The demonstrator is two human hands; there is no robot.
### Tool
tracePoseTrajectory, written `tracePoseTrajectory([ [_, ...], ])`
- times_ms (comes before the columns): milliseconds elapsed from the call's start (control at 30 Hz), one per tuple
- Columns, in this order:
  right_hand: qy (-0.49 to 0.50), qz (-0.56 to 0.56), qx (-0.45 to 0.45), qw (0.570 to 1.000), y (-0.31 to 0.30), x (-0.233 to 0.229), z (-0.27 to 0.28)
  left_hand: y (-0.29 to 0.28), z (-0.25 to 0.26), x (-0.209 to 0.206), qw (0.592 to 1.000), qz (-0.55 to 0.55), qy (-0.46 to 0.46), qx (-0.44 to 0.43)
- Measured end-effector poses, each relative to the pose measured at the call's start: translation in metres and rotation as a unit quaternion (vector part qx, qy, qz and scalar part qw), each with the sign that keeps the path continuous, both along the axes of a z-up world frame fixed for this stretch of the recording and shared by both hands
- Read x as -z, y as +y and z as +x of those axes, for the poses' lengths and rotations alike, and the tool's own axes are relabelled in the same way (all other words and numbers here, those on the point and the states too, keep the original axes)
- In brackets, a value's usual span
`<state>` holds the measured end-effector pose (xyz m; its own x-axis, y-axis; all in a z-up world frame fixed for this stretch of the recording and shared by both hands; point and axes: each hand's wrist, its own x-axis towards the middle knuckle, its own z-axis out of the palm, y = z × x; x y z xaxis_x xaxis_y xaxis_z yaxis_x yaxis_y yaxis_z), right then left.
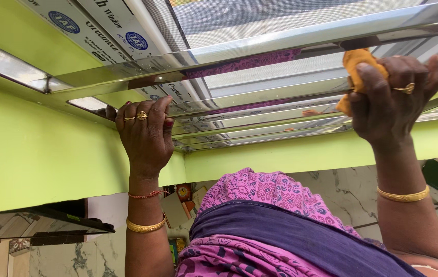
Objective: The person cleans a set of metal window grills using a cloth, wiping the length of multiple bars.
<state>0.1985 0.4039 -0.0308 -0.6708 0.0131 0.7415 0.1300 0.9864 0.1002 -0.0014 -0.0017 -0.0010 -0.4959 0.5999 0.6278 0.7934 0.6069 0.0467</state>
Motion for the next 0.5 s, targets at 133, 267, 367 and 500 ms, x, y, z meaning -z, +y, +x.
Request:
tracePoseTrajectory([
  [133, -0.004, -0.006, 0.02, 1.0, 0.039, 0.008, 0.025, 0.001, 0.001, 0.001, 1.0, 0.005, 0.004, -0.001],
  [267, -0.018, -0.066, 0.034, 0.997, 0.051, 0.014, 0.039, 0.003, 0.002, 0.0, 1.0, 0.0, -0.006, -0.003],
  [367, -0.008, -0.086, 0.027, 0.996, 0.046, 0.01, 0.035, 0.003, 0.003, -0.001, 1.0, -0.01, -0.011, -0.01],
  [500, 0.001, -0.084, 0.015, 0.996, 0.024, -0.002, 0.021, 0.003, 0.003, -0.001, 1.0, -0.006, -0.004, -0.008],
])
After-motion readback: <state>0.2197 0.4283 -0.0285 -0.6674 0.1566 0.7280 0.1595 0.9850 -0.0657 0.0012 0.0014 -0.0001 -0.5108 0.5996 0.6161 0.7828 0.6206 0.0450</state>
